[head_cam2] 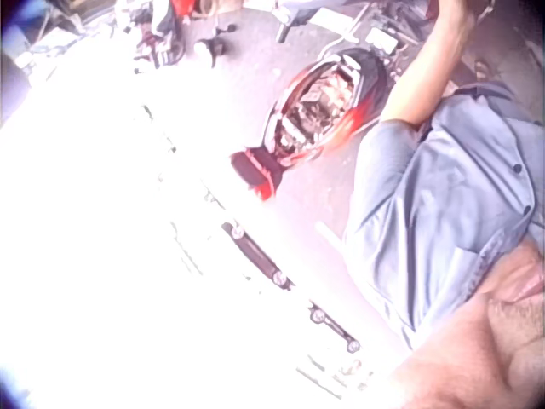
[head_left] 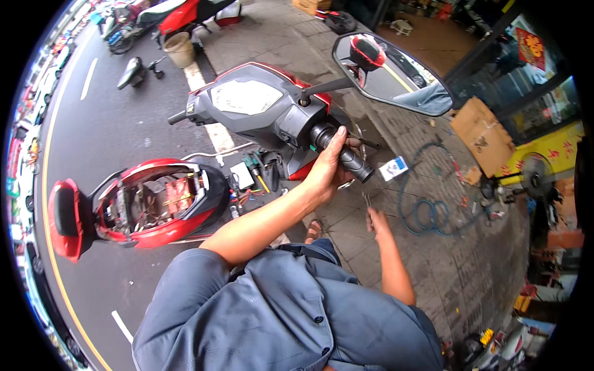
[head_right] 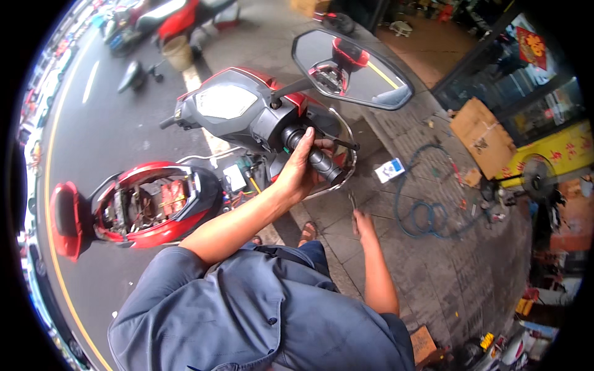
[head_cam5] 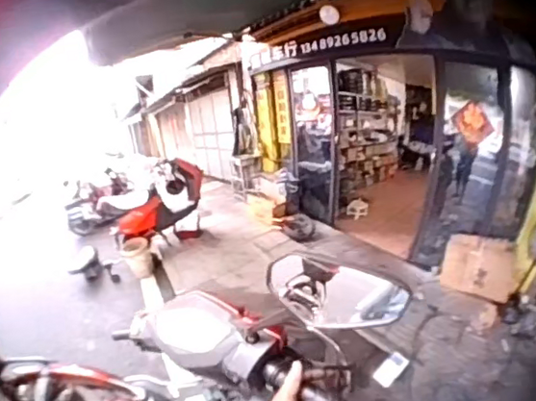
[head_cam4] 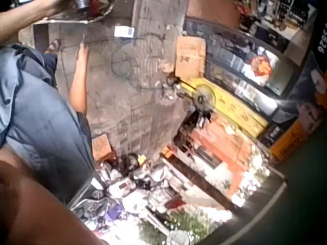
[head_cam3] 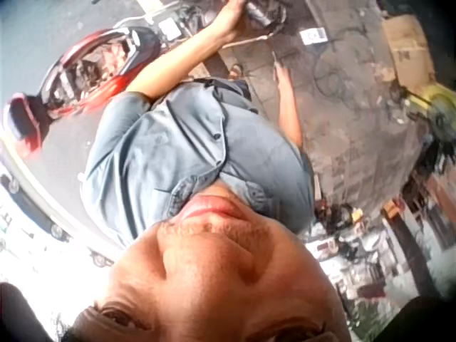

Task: The person unscrews the front panel of a motorcycle using a power drill, retrieves a wrench from a tool bin, and uses the wrench to loosen a mirror mount on the handlebars.

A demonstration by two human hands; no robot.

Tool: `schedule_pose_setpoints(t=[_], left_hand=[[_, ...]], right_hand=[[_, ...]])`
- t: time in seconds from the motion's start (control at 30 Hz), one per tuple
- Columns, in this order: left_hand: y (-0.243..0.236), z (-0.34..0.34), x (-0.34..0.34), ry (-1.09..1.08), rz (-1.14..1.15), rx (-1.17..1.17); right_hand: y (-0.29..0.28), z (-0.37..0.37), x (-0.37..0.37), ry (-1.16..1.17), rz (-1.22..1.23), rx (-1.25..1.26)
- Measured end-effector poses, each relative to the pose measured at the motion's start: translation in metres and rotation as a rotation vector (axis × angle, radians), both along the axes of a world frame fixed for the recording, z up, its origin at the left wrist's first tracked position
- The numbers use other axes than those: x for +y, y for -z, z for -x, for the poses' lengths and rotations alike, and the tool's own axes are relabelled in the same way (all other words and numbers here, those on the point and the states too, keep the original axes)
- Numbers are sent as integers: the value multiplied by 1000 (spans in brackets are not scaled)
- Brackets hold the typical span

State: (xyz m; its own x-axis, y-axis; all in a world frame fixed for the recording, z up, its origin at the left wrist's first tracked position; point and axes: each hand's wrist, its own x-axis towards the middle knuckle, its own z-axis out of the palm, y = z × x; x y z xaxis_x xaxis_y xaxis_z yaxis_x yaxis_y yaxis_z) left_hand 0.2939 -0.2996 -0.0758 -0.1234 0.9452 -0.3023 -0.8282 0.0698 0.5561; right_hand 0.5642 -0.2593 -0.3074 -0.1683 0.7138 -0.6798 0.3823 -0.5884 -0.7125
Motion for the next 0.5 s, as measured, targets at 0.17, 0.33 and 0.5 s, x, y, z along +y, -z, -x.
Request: schedule_pose_setpoints(t=[0.17,0.33,0.5], left_hand=[[-5,6,-4,64,89,158],[8,9,-17,140,1,162],[37,28,-66,299,179,449]], right_hand=[[82,-8,-41,-50,229,130],[102,28,-41,-188,212,265],[80,61,-29,-405,25,183]])
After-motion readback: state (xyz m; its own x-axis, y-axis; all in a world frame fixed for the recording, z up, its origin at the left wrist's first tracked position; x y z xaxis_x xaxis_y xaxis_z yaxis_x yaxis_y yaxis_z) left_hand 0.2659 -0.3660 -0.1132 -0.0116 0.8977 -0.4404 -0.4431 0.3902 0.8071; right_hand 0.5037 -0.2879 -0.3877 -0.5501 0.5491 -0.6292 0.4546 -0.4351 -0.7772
